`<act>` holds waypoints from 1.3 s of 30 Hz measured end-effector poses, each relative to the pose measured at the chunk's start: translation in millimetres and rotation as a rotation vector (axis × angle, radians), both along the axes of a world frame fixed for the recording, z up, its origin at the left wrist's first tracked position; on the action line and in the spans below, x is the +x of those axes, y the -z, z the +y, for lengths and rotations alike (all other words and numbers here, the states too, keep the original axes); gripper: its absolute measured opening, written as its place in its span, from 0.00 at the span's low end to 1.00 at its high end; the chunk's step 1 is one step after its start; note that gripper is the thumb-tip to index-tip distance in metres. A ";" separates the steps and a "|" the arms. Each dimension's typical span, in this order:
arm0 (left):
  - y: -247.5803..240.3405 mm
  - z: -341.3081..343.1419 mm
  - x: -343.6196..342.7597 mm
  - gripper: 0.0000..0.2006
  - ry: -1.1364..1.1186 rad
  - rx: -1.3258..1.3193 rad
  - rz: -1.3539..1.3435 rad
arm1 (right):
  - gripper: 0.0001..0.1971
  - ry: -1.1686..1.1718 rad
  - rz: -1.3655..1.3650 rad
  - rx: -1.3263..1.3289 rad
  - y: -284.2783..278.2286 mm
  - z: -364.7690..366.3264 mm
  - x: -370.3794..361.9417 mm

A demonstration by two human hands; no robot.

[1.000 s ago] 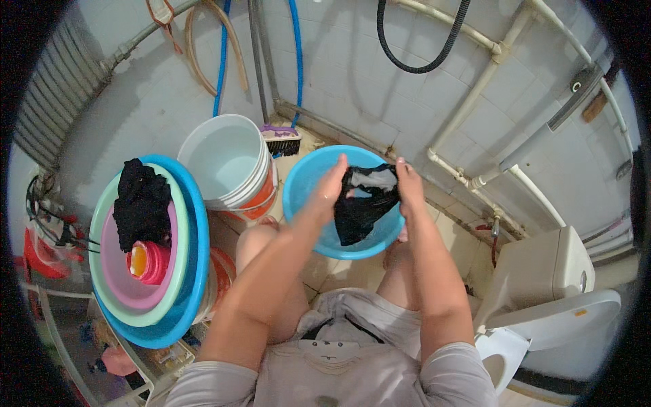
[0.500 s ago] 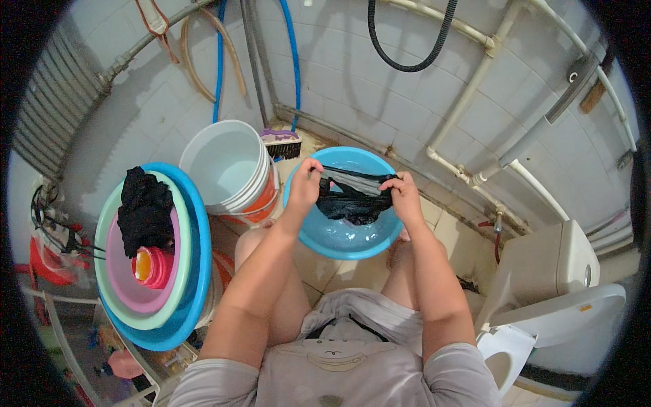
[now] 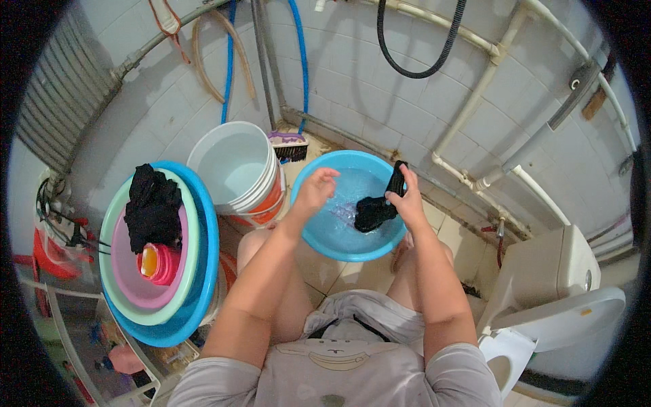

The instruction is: The person sits on the floor and hand-washes a black garment in a blue basin filled with water. They repeatedly submerge, scrub, and wring the item, occasionally using a yellow bar of soap to apply detergent directly to the fabric. The garment is rinsed and wrung out multiple times within the basin.

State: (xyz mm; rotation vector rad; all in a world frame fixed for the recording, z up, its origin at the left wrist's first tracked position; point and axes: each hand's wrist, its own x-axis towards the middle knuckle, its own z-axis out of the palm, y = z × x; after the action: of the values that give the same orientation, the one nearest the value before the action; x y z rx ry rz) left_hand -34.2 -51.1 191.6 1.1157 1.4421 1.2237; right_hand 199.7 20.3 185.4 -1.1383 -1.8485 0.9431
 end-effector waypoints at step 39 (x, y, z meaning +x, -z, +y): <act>-24.1 -4.5 21.5 0.23 0.174 -0.210 -0.529 | 0.16 -0.115 0.097 -0.245 9.3 2.8 -4.1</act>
State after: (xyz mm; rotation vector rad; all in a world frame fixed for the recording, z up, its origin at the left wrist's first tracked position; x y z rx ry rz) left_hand -12.7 -55.6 215.6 0.6881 1.0178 1.1077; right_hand 195.5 23.1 176.1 -1.1162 -1.7705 1.2970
